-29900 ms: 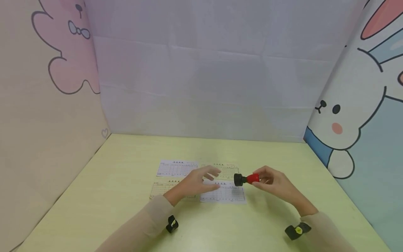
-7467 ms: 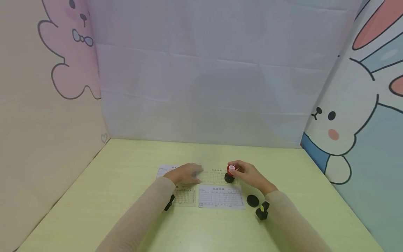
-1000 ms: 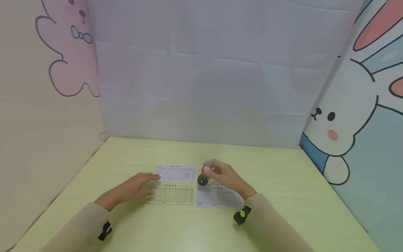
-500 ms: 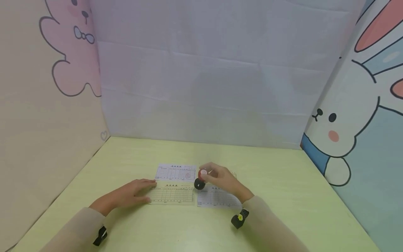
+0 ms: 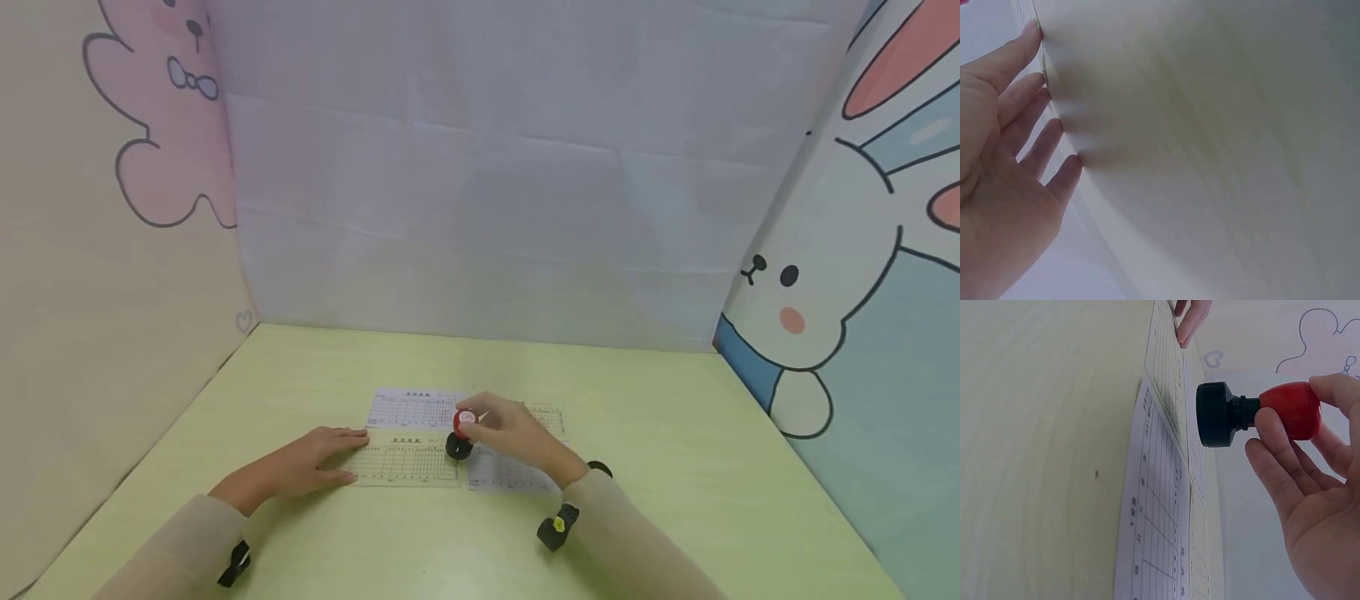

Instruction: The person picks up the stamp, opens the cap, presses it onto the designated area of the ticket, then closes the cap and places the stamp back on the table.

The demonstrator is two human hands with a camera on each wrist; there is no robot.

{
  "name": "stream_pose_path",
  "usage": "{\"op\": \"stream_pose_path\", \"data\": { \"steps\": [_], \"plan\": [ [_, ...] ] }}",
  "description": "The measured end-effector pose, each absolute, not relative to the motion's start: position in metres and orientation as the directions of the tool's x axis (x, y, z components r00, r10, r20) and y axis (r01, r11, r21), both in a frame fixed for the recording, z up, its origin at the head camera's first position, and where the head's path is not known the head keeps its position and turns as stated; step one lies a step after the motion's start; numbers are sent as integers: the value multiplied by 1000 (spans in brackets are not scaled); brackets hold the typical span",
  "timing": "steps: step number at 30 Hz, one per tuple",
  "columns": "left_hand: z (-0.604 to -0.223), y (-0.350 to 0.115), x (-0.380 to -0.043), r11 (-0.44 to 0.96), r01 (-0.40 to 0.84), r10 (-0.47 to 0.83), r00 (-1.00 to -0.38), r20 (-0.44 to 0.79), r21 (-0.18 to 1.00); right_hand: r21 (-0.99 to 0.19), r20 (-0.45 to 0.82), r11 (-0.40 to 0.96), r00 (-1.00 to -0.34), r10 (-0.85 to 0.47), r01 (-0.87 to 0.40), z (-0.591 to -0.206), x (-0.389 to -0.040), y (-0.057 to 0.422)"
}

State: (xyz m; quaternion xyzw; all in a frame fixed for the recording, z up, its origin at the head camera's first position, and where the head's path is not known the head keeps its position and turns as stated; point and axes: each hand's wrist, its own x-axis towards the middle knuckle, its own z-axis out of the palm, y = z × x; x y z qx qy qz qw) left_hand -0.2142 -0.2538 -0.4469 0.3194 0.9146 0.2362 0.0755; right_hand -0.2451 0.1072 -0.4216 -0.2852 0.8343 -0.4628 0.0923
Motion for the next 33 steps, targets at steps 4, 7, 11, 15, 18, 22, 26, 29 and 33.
{"op": "stream_pose_path", "data": {
  "steps": [4,7,11,15,18,22,26,29,33],
  "plan": [
    [-444,-253,-213,683,547,620,-785,12,484,-832,112,390,-807,-580,-395,-422,-244,99],
    [-442,-253,-213,685,550,622,-783,9,478,-840,117,370,-799,-590,-397,-424,-244,92],
    [-441,-253,-214,685,546,622,-783,4,481,-838,132,362,-795,-592,-409,-424,-243,83],
    [-442,-253,-215,683,539,620,-785,-1,492,-829,129,380,-801,-585,-411,-423,-239,75],
    [-444,-254,-216,684,541,621,-784,0,489,-827,119,391,-806,-579,-403,-423,-236,71],
    [-445,-254,-216,689,538,617,-787,-6,486,-825,115,396,-806,-581,-403,-426,-235,66],
    [-445,-253,-216,692,537,617,-787,-8,483,-825,104,403,-807,-581,-396,-427,-233,64],
    [-444,-253,-215,690,539,619,-786,-8,483,-823,96,411,-810,-579,-392,-427,-232,64],
    [-443,-253,-214,689,534,617,-787,-10,490,-816,99,418,-809,-579,-399,-428,-232,64]
  ]
}}
